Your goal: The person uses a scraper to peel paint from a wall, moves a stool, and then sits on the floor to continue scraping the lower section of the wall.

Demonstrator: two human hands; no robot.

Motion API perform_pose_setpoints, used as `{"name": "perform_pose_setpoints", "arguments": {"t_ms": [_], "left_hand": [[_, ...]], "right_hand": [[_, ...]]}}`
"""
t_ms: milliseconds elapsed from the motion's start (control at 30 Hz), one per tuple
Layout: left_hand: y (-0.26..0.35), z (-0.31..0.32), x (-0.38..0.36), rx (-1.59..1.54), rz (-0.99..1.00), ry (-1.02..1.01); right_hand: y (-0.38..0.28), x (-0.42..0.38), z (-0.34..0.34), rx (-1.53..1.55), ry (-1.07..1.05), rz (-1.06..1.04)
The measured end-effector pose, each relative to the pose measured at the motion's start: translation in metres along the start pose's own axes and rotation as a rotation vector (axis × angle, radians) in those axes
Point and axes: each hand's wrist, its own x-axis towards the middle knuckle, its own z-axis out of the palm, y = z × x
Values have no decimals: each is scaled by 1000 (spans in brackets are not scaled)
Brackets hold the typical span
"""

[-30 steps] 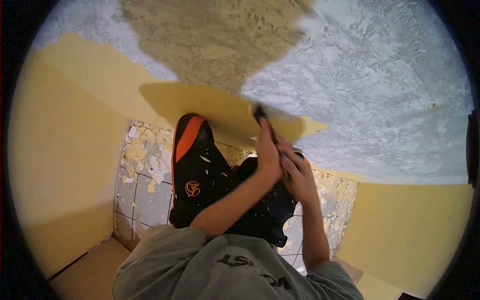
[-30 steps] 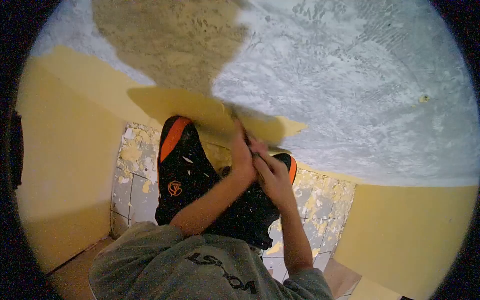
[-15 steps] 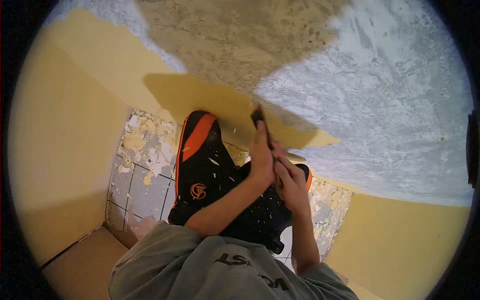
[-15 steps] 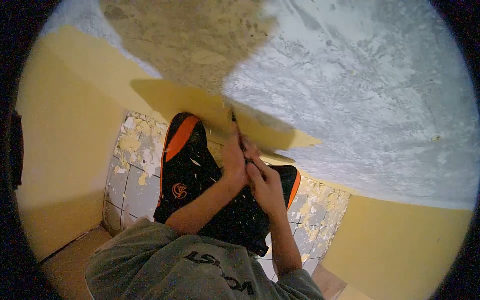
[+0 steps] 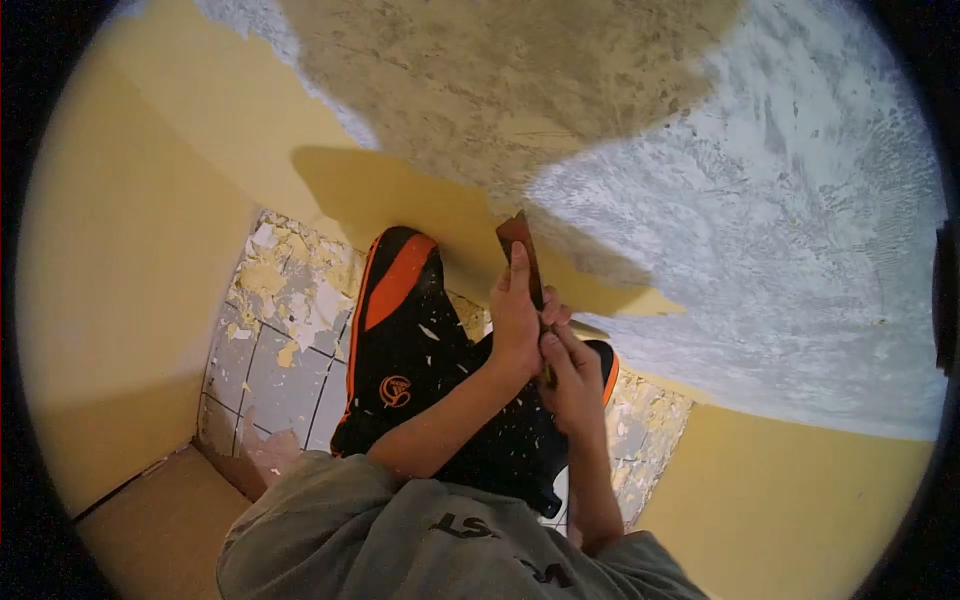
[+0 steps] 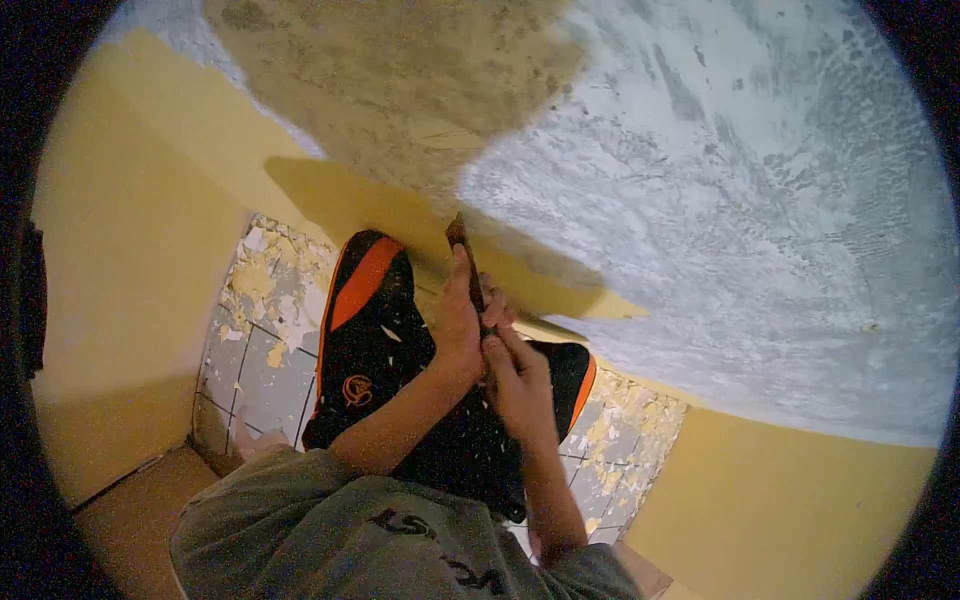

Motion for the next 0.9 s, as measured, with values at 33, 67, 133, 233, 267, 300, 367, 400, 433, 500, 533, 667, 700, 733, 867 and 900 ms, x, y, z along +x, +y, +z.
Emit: {"name": "perform_pose_setpoints", "arguments": {"t_ms": [33, 67, 133, 233, 267, 300, 367, 400, 433, 500, 533, 667, 700, 733, 867, 900], "left_hand": [[4, -1, 3, -22, 27, -36], [1, -2, 4, -62, 54, -28], [-10, 2, -10, -11, 20, 6], [-9, -3, 6, 37, 36, 1], [9, -20, 29, -15, 110, 16], [19, -28, 42, -65, 191, 26], [35, -16, 26, 6, 202, 79], [43, -14, 17, 64, 207, 147], [36, -13, 10, 76, 164, 108], [11, -3, 1, 56, 152, 62], [-2, -2, -4, 71, 102, -5], [36, -19, 25, -14, 227, 101], [51, -27, 28, -52, 213, 9], [53, -30, 33, -28, 221, 11], [51, -34, 27, -12, 233, 40], [38, -30, 22, 25, 195, 78]], "right_hand": [[-2, 1, -1, -4, 3, 1], [-6, -4, -1, -15, 12, 0], [-2, -13, -12, -391, -2, -216], [10, 0, -6, -277, 44, -451], [-4, 12, 9, -140, -24, -190], [-3, 19, 18, -135, -14, -190], [6, 40, 35, -183, -180, -290], [15, 36, 31, -264, -140, -287], [13, 22, 26, -146, -98, -236], [-3, -1, 12, -56, -87, -204], [-10, -13, 3, 6, -37, -97], [6, 31, 36, -77, -43, -149], [8, 42, 44, -119, -140, -208], [13, 48, 47, -95, -143, -211], [19, 38, 48, -162, -137, -302], [20, 30, 37, -76, -126, -171]]}}
